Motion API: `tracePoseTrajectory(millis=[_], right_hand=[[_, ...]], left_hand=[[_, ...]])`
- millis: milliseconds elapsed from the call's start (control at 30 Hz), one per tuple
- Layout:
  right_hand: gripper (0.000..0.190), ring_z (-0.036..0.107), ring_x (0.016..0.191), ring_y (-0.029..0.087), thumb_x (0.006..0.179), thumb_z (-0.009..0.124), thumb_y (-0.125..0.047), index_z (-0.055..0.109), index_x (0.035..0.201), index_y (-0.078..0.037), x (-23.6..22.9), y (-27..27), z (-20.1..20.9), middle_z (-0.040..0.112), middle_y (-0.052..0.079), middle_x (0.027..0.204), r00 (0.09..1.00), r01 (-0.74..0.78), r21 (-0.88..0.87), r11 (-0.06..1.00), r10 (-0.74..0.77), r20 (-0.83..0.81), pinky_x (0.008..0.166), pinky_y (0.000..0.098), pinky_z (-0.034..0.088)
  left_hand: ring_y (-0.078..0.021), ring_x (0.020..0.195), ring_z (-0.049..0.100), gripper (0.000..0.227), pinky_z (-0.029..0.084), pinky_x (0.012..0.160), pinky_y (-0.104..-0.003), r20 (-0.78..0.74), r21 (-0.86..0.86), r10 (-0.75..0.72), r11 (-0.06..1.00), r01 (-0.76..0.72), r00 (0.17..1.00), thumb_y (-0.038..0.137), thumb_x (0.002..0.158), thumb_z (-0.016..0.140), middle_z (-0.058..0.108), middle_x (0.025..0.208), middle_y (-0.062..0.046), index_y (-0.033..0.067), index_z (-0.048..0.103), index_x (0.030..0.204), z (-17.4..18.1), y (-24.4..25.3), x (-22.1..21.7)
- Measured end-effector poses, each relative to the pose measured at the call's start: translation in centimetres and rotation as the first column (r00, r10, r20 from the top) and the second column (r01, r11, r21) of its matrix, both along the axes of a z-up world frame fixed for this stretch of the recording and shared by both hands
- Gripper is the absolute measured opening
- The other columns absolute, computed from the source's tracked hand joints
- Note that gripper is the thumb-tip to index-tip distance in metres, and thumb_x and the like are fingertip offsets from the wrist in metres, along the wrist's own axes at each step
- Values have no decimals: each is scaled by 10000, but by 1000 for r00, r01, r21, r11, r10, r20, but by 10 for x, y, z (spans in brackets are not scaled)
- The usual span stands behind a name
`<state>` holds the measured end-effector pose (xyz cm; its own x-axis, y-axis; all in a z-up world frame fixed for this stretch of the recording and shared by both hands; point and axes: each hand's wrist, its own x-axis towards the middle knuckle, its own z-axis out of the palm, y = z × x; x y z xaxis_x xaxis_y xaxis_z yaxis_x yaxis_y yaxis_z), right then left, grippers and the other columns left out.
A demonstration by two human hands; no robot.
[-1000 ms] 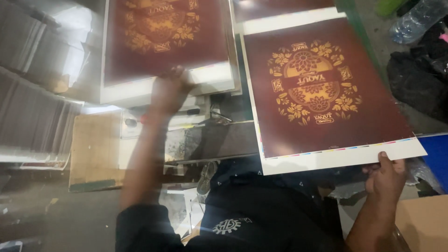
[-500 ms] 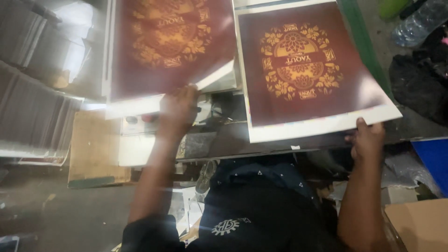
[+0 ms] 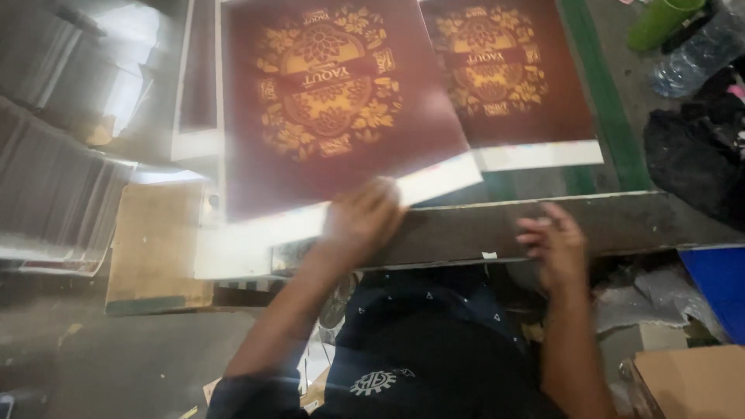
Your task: The person repeatedly picks up large, flat, brown boxes with gold designs from a pile on a table and places them onto a stack. The person handles the boxes with both hands, aligning them before setting them down.
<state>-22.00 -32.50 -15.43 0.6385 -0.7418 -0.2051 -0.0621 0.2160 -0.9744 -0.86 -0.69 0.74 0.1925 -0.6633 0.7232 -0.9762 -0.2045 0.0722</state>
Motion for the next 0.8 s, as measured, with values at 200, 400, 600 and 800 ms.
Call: tracePoseTrajectory(millis=[200,400,600,800], right_hand=[[372,712,803,185,980,621,-157,577,1327,-30,27,83,12,739,134,1060,917,-372,57,926,358,176,607,272,562],[307,661,844,172,1037,605,-104,567,1328,-14,26,70,38,671,94,1102,922,-173,153,973,106,373,625,288,535],[419,645,1128,204,1020,557,7,507,1436,-4,-32,1,8,631,96,1276,885,110,140,984,-161,437,965,355,564],[439,652,1161,193,1019,545,14,502,1455,-10,-77,-14,15,630,99,1327,881,252,89,963,-267,391,996,338,568]], left_hand=[[-332,1060,692,255,573,888,-427,-49,166,-70,983,77,996,244,905,724,692,1133,-185,22,668,1016,-20,-47,-58],[-349,1058,681,343,527,930,-465,-152,172,-140,971,165,978,285,898,707,679,1146,-186,-5,671,1079,6,-36,-60],[-317,879,671,125,530,812,-478,-216,421,265,893,-156,940,218,928,644,687,1004,-119,107,687,967,21,5,37],[-449,1329,456,617,376,1098,-548,-58,320,418,868,-380,907,399,965,624,504,1431,-285,-59,516,1364,-23,28,113]])
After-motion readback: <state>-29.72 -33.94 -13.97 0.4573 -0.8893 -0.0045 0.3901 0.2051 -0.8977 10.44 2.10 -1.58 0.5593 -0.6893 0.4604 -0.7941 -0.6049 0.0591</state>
